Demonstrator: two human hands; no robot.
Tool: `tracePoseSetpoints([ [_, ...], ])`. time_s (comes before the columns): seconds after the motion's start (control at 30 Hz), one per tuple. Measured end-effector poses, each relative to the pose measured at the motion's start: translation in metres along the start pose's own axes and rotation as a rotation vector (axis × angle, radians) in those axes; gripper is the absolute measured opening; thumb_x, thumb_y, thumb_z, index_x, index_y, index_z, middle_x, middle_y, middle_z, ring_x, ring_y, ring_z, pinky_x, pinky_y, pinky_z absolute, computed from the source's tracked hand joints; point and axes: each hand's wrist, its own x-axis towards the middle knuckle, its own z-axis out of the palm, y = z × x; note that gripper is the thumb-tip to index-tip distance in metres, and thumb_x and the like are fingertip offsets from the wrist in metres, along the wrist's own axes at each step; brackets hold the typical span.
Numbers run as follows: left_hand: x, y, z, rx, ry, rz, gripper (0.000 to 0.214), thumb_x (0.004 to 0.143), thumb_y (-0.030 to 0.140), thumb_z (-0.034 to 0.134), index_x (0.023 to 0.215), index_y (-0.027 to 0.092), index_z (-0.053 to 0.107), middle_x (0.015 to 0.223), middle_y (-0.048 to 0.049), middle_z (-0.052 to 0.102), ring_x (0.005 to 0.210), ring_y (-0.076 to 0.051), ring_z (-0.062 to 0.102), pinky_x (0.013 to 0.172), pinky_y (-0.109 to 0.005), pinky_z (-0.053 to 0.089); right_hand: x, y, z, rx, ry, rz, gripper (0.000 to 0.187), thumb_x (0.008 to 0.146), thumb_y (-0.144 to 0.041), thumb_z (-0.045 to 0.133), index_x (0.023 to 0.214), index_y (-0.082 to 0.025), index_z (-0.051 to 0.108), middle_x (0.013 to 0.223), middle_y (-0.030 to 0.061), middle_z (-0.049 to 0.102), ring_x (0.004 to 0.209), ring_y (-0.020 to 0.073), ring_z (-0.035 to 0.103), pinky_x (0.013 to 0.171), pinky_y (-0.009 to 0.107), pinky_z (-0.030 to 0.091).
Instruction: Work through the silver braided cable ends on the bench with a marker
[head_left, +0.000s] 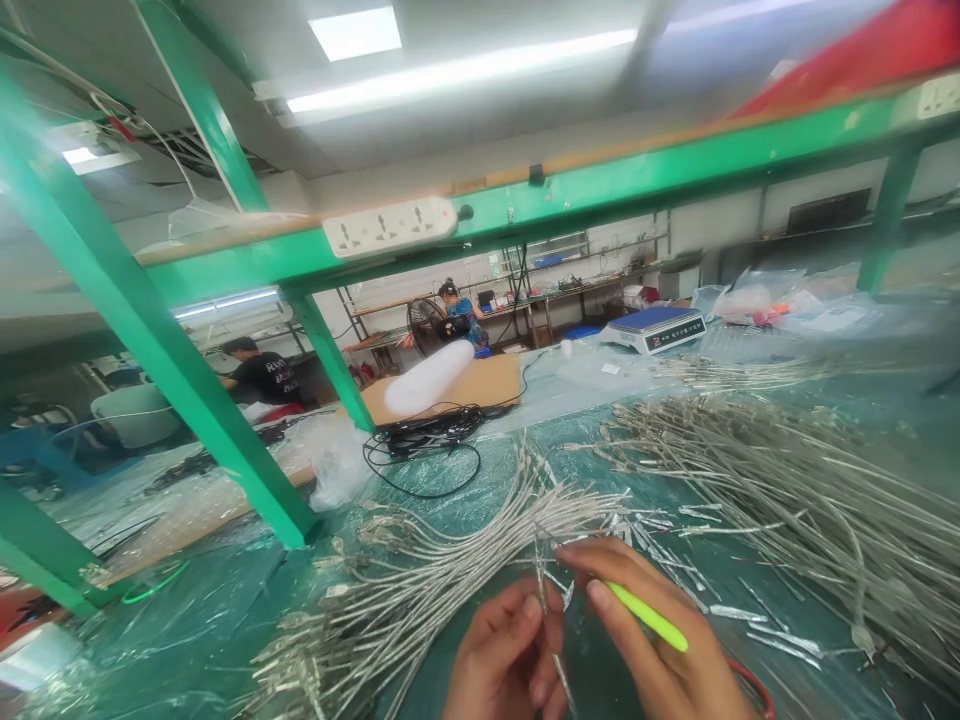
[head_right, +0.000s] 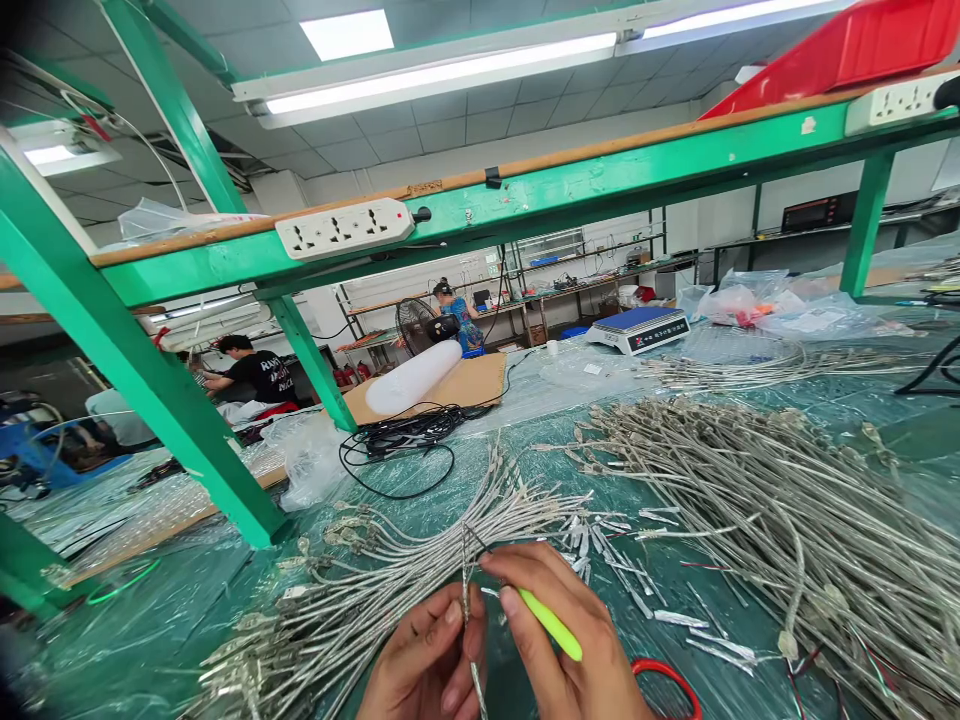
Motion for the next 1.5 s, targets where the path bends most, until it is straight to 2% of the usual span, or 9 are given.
tracePoseSetpoints([
  [0.17,0.0,0.003,-0.002,-0.004,-0.026,-0.044,0.02,0.084,0.032,0.062,0.082,0.013,0.068,0.065,0.0009,0.055,0.037,-0.002,0.034,0.036,-0.017,0.035,0.0,0.005,0.0,0.015,0.033,0.042,0.028,0.092,-0.014,0.051,0.116,-0.025,0.061,0.11,0.0071,0.067,0.104,0.0199,0.063,0.088,0.028,0.052],
  [0.47,0.002,0.002,-0.004,0.02,-0.006,-0.008,0.021,0.084,0.032,0.062,0.079,0.013,0.067,0.064,0.0007,0.054,0.036,-0.002,0.032,0.035,-0.018,0.035,0.001,0.007,0.0,0.274,0.095,0.292,0.021,0.094,-0.028,0.049,0.1,-0.022,0.068,0.088,0.0053,0.071,0.068,0.016,0.065,0.06,0.022,0.057],
  [0.67,0.002,0.002,-0.005,0.016,-0.014,-0.021,0.021,0.083,0.034,0.064,0.079,0.014,0.067,0.064,0.0013,0.053,0.037,-0.002,0.032,0.035,-0.017,0.035,0.002,0.003,-0.003,0.266,0.118,0.216,0.021,0.094,-0.026,0.048,0.096,-0.021,0.069,0.082,0.0049,0.07,0.068,0.0167,0.064,0.058,0.023,0.055],
  [0.97,0.003,0.003,-0.004,0.015,-0.018,-0.032,0.022,0.081,0.035,0.066,0.081,0.014,0.068,0.062,0.0022,0.054,0.035,-0.001,0.033,0.035,-0.016,0.034,0.003,0.002,-0.002,0.076,0.121,0.061,0.023,0.09,-0.013,0.053,0.108,-0.023,0.064,0.1,0.0069,0.069,0.091,0.0192,0.066,0.077,0.026,0.055],
  [1.2,0.001,0.003,-0.001,0.009,0.072,-0.004,0.02,0.083,0.033,0.064,0.08,0.013,0.067,0.061,0.002,0.052,0.036,-0.001,0.03,0.034,-0.015,0.03,0.006,0.004,-0.007,-0.136,-0.006,-0.124,0.033,0.087,-0.006,0.05,0.114,-0.019,0.062,0.1,0.0096,0.067,0.093,0.0221,0.065,0.079,0.031,0.055],
  [1.27,0.001,0.003,-0.001,0.009,0.033,-0.019,0.02,0.082,0.033,0.065,0.079,0.013,0.068,0.06,0.0024,0.051,0.035,-0.001,0.029,0.035,-0.016,0.031,0.007,0.016,-0.014,-0.205,0.032,-0.133,0.033,0.087,-0.007,0.05,0.115,-0.019,0.062,0.109,0.0114,0.064,0.101,0.0235,0.063,0.084,0.033,0.053],
  [1.4,0.001,0.004,-0.004,0.006,-0.036,-0.05,0.02,0.082,0.033,0.066,0.079,0.013,0.067,0.06,0.0024,0.052,0.036,-0.001,0.032,0.037,-0.017,0.032,0.013,0.035,-0.028,-0.224,0.303,0.024,0.024,0.091,-0.014,0.046,0.104,-0.022,0.065,0.114,0.0112,0.057,0.106,0.0252,0.058,0.081,0.036,0.053],
  [1.47,0.001,0.004,-0.004,-0.016,-0.034,-0.05,0.021,0.082,0.033,0.065,0.078,0.013,0.066,0.06,0.0026,0.051,0.036,-0.001,0.032,0.037,-0.016,0.03,0.015,0.031,-0.028,-0.2,0.307,0.029,0.023,0.091,-0.014,0.047,0.105,-0.022,0.064,0.112,0.0109,0.056,0.104,0.0246,0.058,0.083,0.037,0.052],
  [1.5,0.001,0.005,-0.003,-0.031,-0.024,-0.045,0.021,0.082,0.033,0.065,0.076,0.013,0.066,0.06,0.0029,0.05,0.036,-0.001,0.031,0.037,-0.016,0.029,0.014,0.026,-0.026,-0.19,0.254,-0.004,0.024,0.09,-0.012,0.048,0.105,-0.021,0.064,0.11,0.0108,0.057,0.103,0.0242,0.058,0.084,0.036,0.051],
])
